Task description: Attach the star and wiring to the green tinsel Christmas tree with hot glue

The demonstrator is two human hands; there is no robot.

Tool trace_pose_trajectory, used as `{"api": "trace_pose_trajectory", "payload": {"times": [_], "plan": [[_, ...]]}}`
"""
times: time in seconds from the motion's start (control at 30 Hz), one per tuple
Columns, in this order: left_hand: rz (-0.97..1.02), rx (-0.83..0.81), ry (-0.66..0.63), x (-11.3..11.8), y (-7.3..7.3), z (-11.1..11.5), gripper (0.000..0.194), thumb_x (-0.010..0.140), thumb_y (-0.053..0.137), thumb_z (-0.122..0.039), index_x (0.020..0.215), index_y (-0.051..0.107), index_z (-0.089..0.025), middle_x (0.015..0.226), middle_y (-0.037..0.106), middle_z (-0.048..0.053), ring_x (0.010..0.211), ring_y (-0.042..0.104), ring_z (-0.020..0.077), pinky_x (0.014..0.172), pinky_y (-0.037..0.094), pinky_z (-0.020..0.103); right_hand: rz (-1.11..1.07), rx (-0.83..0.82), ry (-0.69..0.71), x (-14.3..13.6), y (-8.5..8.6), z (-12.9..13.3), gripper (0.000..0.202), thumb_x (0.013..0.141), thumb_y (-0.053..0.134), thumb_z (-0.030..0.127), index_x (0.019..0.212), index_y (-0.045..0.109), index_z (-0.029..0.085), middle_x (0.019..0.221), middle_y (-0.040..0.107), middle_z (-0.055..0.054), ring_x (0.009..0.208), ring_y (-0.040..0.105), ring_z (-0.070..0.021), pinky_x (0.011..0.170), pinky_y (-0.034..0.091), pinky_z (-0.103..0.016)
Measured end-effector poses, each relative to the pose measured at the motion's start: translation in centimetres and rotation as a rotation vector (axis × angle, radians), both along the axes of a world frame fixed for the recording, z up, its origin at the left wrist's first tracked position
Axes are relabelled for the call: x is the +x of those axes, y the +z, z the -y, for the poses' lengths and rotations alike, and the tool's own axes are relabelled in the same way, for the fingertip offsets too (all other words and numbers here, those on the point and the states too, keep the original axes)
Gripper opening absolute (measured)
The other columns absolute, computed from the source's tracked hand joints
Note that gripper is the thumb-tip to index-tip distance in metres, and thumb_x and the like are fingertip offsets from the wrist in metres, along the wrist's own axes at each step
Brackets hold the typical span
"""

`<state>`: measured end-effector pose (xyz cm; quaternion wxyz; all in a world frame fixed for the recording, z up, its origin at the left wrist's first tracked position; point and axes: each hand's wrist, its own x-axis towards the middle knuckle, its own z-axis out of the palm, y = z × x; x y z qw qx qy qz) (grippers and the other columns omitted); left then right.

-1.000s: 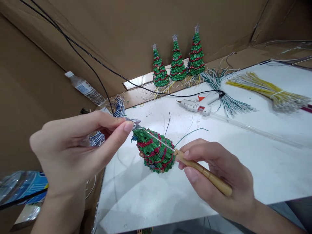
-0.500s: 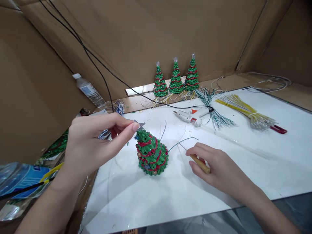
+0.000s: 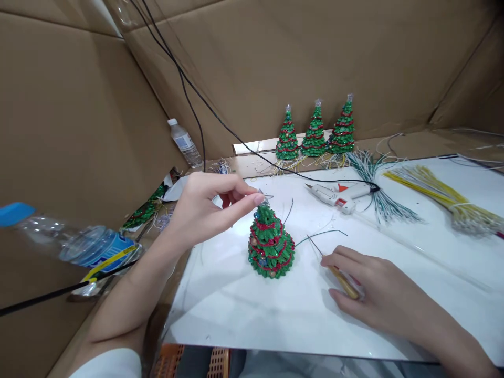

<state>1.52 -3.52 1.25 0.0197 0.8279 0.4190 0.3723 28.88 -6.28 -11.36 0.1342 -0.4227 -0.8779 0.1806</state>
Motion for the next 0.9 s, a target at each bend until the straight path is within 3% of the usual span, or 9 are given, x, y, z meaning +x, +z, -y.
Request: {"api": "trace_pose_trajectory", "payload": {"times": [0.1,0.2,0.37,0.47,0.5,0.63,0.77,0.9], "plan": [[-0.017,-0.125,-0.059,-0.9,0.6,-0.3,0.005,0.079,0.067,-0.022,0.077,0.071,-0.022,0.056,0.064,-0.004,0.046,0.052,0.0072,0.043,0.041,0.017,-0.018,0.009,-0.003,-0.1,-0.1,0.0,0.025,0.075,0.053,0.018,0.098,0.062,0.024,0.090,0.064,-0.002,0.073,0.063,-0.0154,0.065,0.046,-0.027],[-0.062,-0.214,-0.094,-1.9,1.2,-0.5,0.012,0.079,0.066,-0.025,0.089,0.073,-0.022,0.060,0.066,-0.003,0.049,0.054,0.0082,0.044,0.043,0.017,-0.014,-0.002,0.005,-0.2,-0.4,0.0,0.024,0.075,0.050,0.015,0.093,0.062,0.025,0.085,0.063,-0.001,0.068,0.061,-0.0142,0.062,0.044,-0.026],[-0.242,-0.299,-0.007,-3.1,1.3,-1.6,0.024,0.085,0.057,-0.030,0.104,0.069,-0.020,0.075,0.070,-0.001,0.058,0.058,0.0085,0.054,0.045,0.018,-0.018,-0.007,0.003,-0.2,-0.9,-0.1,0.023,0.075,0.048,0.014,0.090,0.061,0.024,0.082,0.062,0.000,0.065,0.059,-0.0136,0.060,0.043,-0.025],[-0.577,-0.562,0.134,-4.0,0.3,-3.4,0.036,0.087,0.050,-0.026,0.121,0.059,-0.019,0.098,0.071,0.003,0.074,0.063,0.0119,0.066,0.046,0.021,-0.012,-0.011,0.013,-0.2,-1.0,-0.2,0.022,0.076,0.047,0.015,0.091,0.061,0.024,0.082,0.062,-0.001,0.063,0.058,-0.0136,0.059,0.042,-0.025],[-0.640,-0.644,0.131,-4.4,-0.1,-4.1,0.035,0.085,0.052,-0.024,0.119,0.061,-0.019,0.101,0.071,0.003,0.076,0.063,0.0128,0.066,0.046,0.021,-0.006,-0.014,0.017,-0.2,-0.9,-0.2,0.022,0.076,0.048,0.016,0.090,0.061,0.024,0.082,0.062,-0.001,0.063,0.058,-0.0136,0.058,0.042,-0.025],[-0.763,-0.857,0.147,-6.3,-1.9,-6.7,0.030,0.078,0.062,-0.022,0.107,0.066,-0.018,0.101,0.070,0.004,0.084,0.064,0.0175,0.066,0.046,0.023,0.004,-0.010,0.003,-0.3,-0.7,-0.2,0.019,0.078,0.047,0.017,0.089,0.060,0.025,0.083,0.061,-0.001,0.062,0.057,-0.0135,0.057,0.042,-0.025],[-0.826,-0.969,0.159,-7.7,-3.2,-8.2,0.024,0.085,0.062,-0.027,0.106,0.063,-0.015,0.106,0.066,0.006,0.091,0.063,0.0191,0.078,0.051,0.032,-0.012,-0.010,-0.016,-0.4,-0.7,0.1,0.016,0.078,0.047,0.018,0.086,0.059,0.024,0.080,0.060,0.000,0.059,0.056,-0.0129,0.057,0.041,-0.025],[-0.888,-1.076,0.142,-7.9,-4.3,-9.0,0.030,0.090,0.057,-0.035,0.112,0.058,-0.013,0.111,0.061,0.008,0.097,0.061,0.0200,0.085,0.053,0.041,-0.021,-0.028,-0.025,-0.4,-1.0,0.0,0.015,0.079,0.047,0.020,0.087,0.059,0.024,0.080,0.059,0.000,0.057,0.054,-0.0118,0.057,0.041,-0.025]]}}
